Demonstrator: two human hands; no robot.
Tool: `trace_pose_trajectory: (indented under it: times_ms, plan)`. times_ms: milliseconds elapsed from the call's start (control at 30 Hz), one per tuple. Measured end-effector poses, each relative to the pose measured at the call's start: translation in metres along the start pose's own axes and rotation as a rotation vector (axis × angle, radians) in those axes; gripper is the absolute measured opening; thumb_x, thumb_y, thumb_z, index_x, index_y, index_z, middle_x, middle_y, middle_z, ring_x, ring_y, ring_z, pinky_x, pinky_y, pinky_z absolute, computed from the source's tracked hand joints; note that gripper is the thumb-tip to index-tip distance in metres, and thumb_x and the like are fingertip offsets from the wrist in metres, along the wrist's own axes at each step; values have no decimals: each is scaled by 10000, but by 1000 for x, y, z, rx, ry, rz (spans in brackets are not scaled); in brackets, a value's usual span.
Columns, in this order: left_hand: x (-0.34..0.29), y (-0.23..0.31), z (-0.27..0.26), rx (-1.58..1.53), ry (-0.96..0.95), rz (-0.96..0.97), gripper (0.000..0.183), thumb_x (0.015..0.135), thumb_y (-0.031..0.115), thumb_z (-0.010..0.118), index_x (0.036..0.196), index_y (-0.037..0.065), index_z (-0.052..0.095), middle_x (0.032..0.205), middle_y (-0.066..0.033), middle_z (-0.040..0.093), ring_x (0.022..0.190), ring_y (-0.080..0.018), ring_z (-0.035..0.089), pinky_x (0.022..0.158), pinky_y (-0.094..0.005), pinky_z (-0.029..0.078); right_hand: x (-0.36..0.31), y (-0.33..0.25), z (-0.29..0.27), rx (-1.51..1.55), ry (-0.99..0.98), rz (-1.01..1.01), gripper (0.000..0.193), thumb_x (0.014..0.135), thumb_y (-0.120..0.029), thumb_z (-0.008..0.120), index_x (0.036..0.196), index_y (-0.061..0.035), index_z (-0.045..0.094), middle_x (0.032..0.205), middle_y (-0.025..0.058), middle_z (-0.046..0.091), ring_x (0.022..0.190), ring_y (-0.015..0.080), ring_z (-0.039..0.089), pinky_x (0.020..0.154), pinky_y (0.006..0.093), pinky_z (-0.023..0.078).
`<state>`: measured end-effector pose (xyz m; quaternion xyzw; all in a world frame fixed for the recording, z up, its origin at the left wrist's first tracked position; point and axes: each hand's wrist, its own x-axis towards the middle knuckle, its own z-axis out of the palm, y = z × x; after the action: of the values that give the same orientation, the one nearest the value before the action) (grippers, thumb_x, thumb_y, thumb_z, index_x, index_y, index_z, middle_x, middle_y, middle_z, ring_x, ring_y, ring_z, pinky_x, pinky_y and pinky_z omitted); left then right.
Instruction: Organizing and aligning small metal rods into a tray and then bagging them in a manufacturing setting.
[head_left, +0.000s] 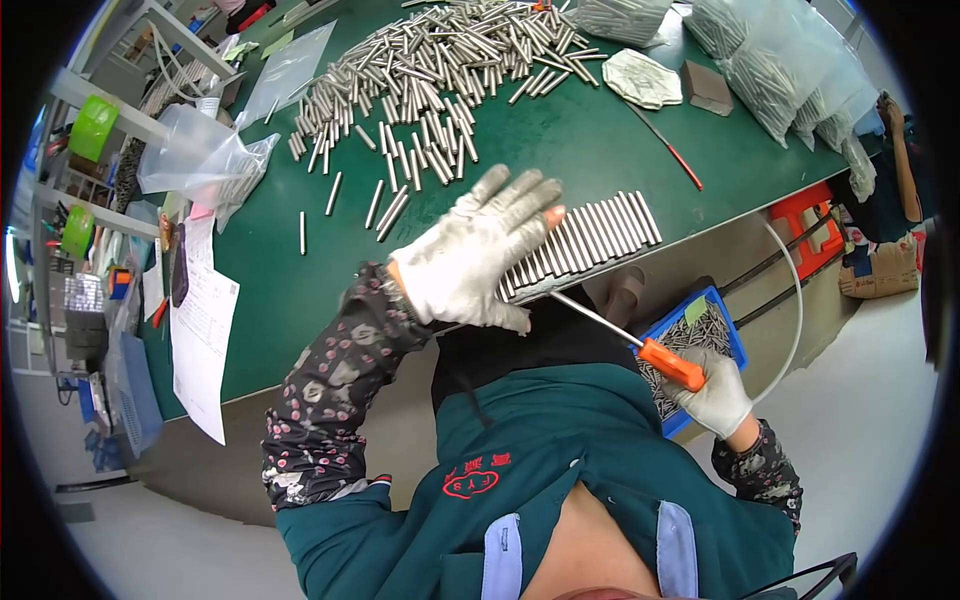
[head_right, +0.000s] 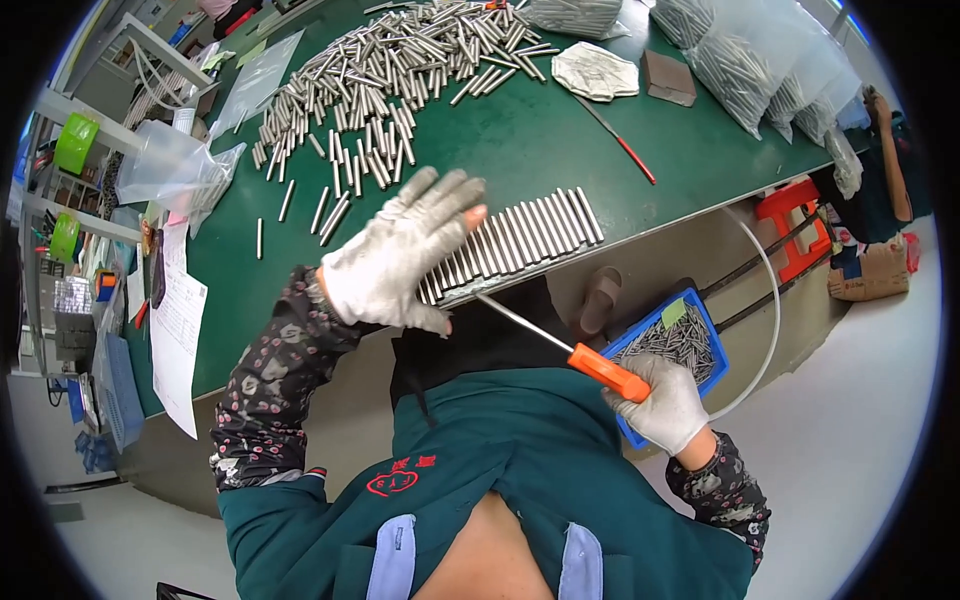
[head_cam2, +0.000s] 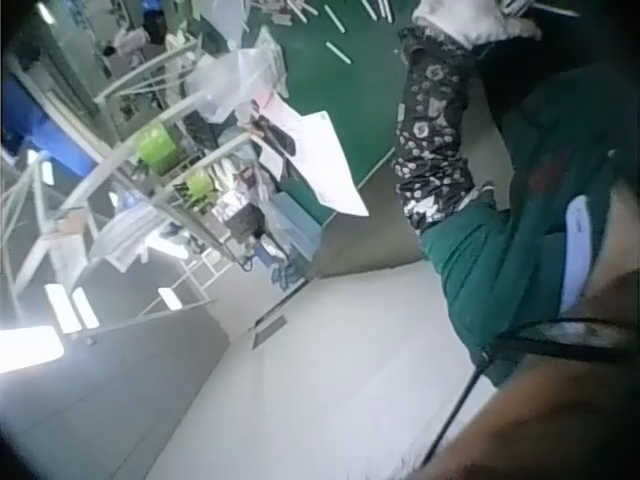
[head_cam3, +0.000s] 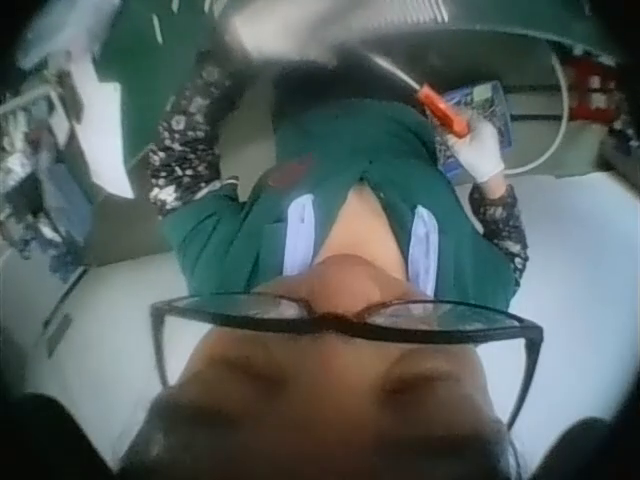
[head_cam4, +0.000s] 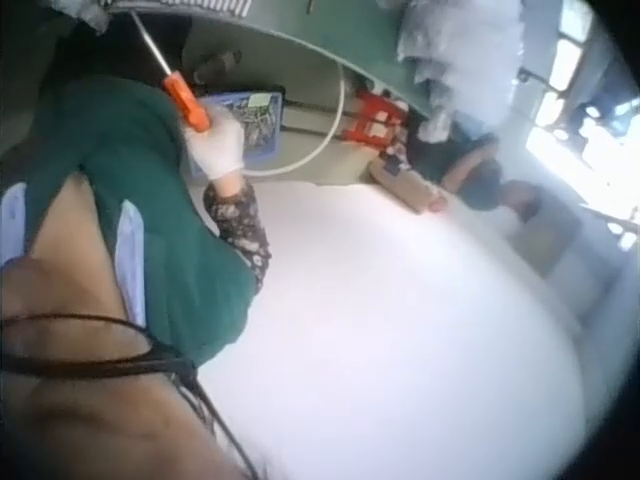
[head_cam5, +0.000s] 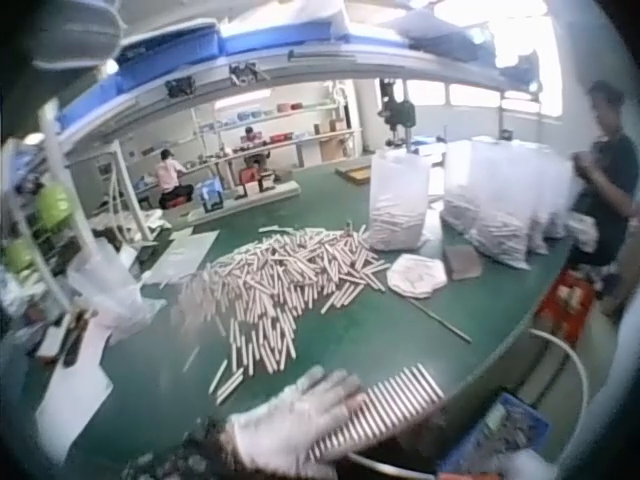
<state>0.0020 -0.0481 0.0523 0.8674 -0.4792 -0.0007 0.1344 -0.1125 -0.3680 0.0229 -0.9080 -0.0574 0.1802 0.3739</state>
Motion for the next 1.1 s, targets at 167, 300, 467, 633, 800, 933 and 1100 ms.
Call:
trace_pose_trajectory:
  times_ms: [167,300,467,633,800,933,1100]
  plan:
    - [-43,3,3,4,-123,-125,1086,522,492,759,1359,-8,280,1412,-221,268,1328,-372,234,1097,-488,144,2,-20,6,-59,-122,-66,219,653,-141,720,808,-18,626,741,142,598,675,302,600,638,345,488]
    - [-43,5,2,-5,-100,-139,1084,505,463,774,1354,-5,289,1412,-218,271,1330,-355,241,1098,-483,150,9,-14,9,10,8,-13,205,645,-119,718,786,-7,620,711,145,591,658,302,595,627,337,486]
    - [-44,4,6,-19,-77,-138,1083,499,444,781,1350,-12,291,1410,-216,275,1329,-354,243,1100,-481,152,9,-16,8,-24,14,17,211,646,-121,727,795,-6,633,726,149,599,665,300,602,637,328,497]
    - [-44,5,5,-12,-82,-139,1084,500,447,779,1350,-15,290,1411,-215,272,1330,-351,242,1100,-477,152,7,-24,11,-57,-26,-81,201,657,-145,718,775,-12,625,722,143,601,665,307,600,634,345,492]
    - [-44,4,5,-16,-72,-133,1082,502,444,778,1350,-18,289,1410,-216,273,1328,-350,245,1100,-474,155,11,-28,16,-55,-62,-77,200,654,-146,714,785,-19,634,736,145,607,689,316,599,650,342,496]
    - [-44,3,6,-16,-73,-122,1078,506,440,777,1348,-24,289,1405,-220,278,1324,-356,250,1099,-474,159,13,-32,15,-76,-11,-96,205,654,-149,720,779,-12,633,744,149,611,713,319,604,668,343,498]
    - [-46,2,7,-7,-56,-110,1087,500,453,774,1345,-29,289,1401,-224,280,1322,-366,247,1096,-480,161,10,-30,13,-96,-60,-60,203,650,-136,723,781,-11,633,738,146,610,709,314,603,668,340,496]
